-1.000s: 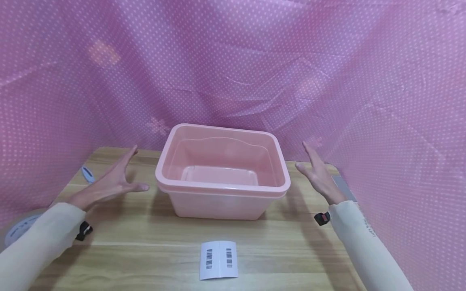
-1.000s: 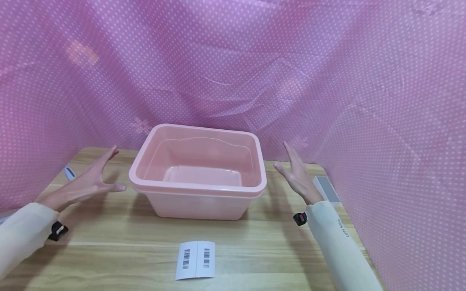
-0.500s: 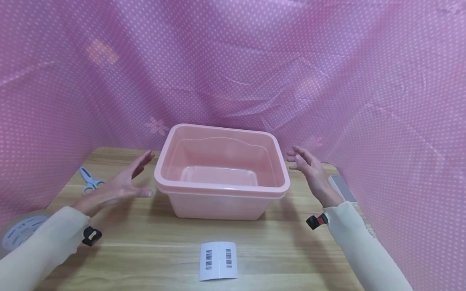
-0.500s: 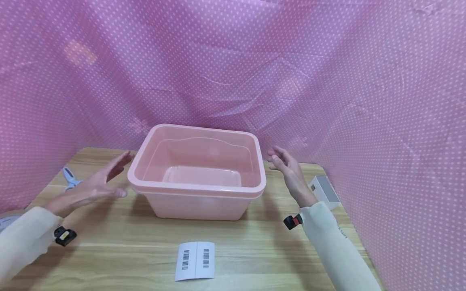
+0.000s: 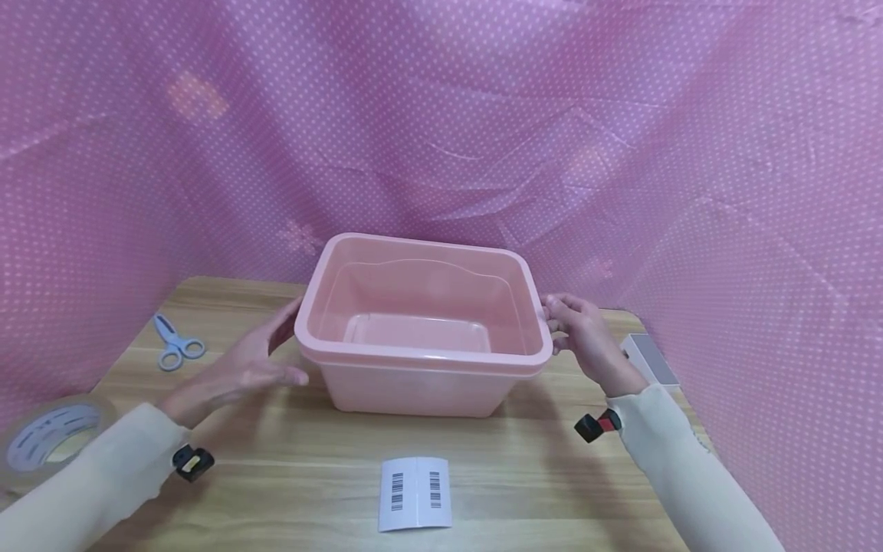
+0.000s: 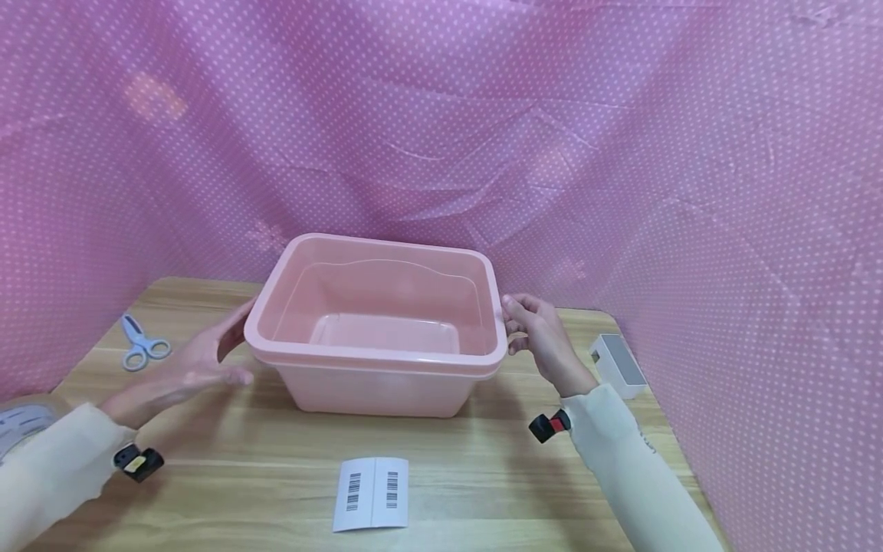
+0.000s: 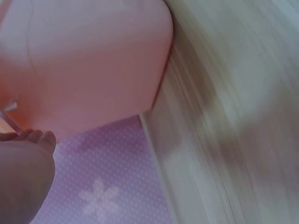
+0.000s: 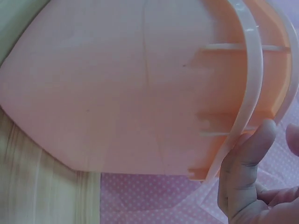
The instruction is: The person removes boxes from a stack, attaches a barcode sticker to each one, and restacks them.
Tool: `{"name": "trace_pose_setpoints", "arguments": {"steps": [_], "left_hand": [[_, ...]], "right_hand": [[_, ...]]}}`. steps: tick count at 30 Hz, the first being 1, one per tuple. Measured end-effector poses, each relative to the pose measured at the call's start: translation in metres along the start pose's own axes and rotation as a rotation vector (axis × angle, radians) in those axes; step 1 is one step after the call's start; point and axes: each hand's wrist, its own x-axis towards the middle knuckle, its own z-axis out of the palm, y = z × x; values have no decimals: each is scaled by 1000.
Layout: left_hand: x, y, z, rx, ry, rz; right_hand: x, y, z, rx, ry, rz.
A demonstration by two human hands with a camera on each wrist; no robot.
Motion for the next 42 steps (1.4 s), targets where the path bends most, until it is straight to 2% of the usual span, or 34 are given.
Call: {"name": "trace_pose_setpoints", "arguments": {"steps": [3, 9, 13, 17, 23, 28, 32, 36, 42], "left_hand": [[1, 4, 5, 23, 26, 9], [2, 14, 15, 100, 71, -71], [3, 19, 22, 99, 98, -121], [4, 20, 26, 76, 147, -134], [4, 18, 26, 48, 199, -135], [3, 17, 25, 51, 221, -132], [2, 14, 23, 40, 254, -79], [2, 12, 18, 47, 289, -20], [1, 12, 15, 109, 302, -65]], "right_hand": [[-1, -2, 0, 16, 14, 55], [3, -5, 2, -50, 19, 110], [6, -6, 7, -64, 5, 113], [10, -7, 14, -47, -18, 119], [21, -11, 25, -24, -27, 133], [32, -13, 30, -101, -12, 164], [38, -14, 31, -169, -21, 162], [42, -15, 31, -189, -62, 151], [46, -16, 30, -133, -131, 155]]}}
